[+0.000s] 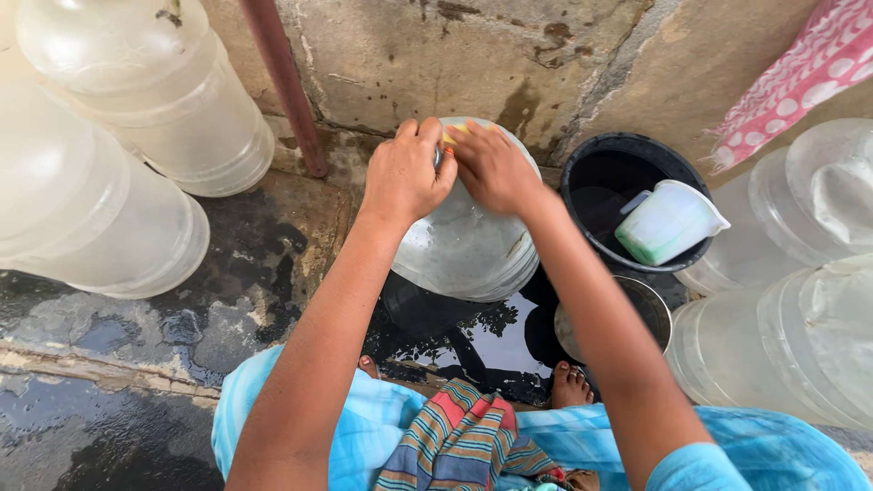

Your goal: The person scrubs the inside of a large plastic water jug with a purple brush, then uses a yellow sponge to scrub the exterior surface. The person rotates the jug to clean different sides while sitting on the ground.

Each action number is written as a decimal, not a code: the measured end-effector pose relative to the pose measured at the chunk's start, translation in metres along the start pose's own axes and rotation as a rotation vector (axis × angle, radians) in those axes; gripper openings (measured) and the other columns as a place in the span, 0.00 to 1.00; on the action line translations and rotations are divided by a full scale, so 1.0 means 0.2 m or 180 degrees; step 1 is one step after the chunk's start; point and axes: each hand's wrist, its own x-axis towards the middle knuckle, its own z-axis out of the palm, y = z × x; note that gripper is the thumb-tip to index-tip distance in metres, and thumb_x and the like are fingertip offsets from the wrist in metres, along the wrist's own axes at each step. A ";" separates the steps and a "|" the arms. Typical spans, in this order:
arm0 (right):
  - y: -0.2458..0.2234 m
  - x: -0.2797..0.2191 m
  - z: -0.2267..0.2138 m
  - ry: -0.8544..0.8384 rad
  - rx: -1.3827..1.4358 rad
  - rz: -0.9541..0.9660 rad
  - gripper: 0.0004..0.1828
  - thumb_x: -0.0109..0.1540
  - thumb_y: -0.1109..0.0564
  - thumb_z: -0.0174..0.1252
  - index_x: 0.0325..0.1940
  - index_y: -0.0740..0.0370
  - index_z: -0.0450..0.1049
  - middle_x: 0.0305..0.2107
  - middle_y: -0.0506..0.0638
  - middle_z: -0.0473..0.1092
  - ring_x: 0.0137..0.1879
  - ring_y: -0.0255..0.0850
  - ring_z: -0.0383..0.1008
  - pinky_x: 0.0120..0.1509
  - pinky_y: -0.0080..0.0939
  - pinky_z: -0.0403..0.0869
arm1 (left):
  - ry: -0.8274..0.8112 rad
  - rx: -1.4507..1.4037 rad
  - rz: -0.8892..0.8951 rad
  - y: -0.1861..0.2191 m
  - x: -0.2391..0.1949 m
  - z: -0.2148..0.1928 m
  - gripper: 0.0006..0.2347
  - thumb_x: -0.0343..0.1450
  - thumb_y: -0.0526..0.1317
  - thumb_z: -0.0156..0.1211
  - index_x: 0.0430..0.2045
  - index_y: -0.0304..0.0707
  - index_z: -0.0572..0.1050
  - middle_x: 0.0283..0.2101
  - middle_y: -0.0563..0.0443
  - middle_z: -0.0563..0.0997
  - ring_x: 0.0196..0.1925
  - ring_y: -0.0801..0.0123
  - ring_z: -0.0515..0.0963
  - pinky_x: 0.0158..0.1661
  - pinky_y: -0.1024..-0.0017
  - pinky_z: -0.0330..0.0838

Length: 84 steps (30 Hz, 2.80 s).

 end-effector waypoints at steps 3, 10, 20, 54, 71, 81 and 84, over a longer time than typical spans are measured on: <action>-0.36 -0.27 -0.04 0.0366 -0.1230 0.0108 0.32 0.70 0.48 0.51 0.73 0.72 0.63 0.71 0.63 0.61 0.77 0.54 0.58 0.80 0.57 0.55 | 0.0048 0.0096 -0.0122 -0.05 0.01 -0.01 0.10 0.69 0.44 0.59 0.32 0.35 0.72 0.33 0.36 0.78 0.29 0.42 0.81 0.31 0.53 0.76; -0.81 -0.30 0.28 -0.0437 -0.0645 0.0322 0.50 0.58 0.31 0.53 0.70 0.73 0.55 0.66 0.69 0.56 0.74 0.61 0.51 0.77 0.59 0.48 | 0.0252 0.0293 -0.0020 0.10 -0.01 0.07 0.13 0.71 0.44 0.55 0.35 0.30 0.71 0.36 0.29 0.78 0.28 0.41 0.82 0.30 0.55 0.79; -0.62 0.11 0.64 0.0114 -0.0750 0.0411 0.37 0.65 0.35 0.55 0.68 0.63 0.61 0.62 0.59 0.64 0.70 0.54 0.58 0.79 0.55 0.55 | 0.0033 0.0646 -0.0200 0.12 -0.01 0.03 0.13 0.71 0.47 0.57 0.34 0.33 0.71 0.36 0.34 0.79 0.32 0.40 0.83 0.32 0.49 0.77; -0.52 -0.39 0.17 -0.0139 -0.1005 -0.1068 0.53 0.62 0.20 0.43 0.78 0.60 0.55 0.74 0.56 0.53 0.81 0.51 0.46 0.83 0.54 0.45 | 0.0334 0.0239 -0.0212 -0.21 0.09 0.05 0.09 0.69 0.43 0.60 0.34 0.38 0.70 0.37 0.40 0.79 0.34 0.42 0.81 0.35 0.50 0.75; 0.04 -0.56 0.26 0.1109 0.0542 0.0629 0.51 0.69 0.23 0.29 0.77 0.68 0.55 0.73 0.67 0.56 0.81 0.61 0.51 0.85 0.63 0.47 | -0.0020 0.0032 -0.0316 -0.24 0.00 -0.10 0.09 0.69 0.43 0.60 0.34 0.39 0.71 0.38 0.43 0.78 0.37 0.48 0.81 0.38 0.54 0.74; -0.37 -0.58 0.51 0.2086 0.2022 0.1419 0.52 0.69 0.21 0.20 0.81 0.64 0.46 0.77 0.65 0.47 0.85 0.56 0.41 0.89 0.55 0.45 | -0.0103 -0.0031 -0.0510 -0.40 0.00 -0.20 0.09 0.66 0.44 0.61 0.32 0.40 0.75 0.39 0.44 0.81 0.38 0.55 0.82 0.40 0.59 0.75; -0.44 -0.49 0.45 0.1878 0.2125 0.0710 0.53 0.69 0.20 0.19 0.82 0.64 0.37 0.79 0.64 0.39 0.86 0.55 0.36 0.90 0.56 0.41 | -0.0189 -0.0081 -0.0595 -0.48 -0.02 -0.23 0.10 0.65 0.44 0.62 0.32 0.40 0.75 0.37 0.44 0.80 0.38 0.56 0.81 0.39 0.60 0.74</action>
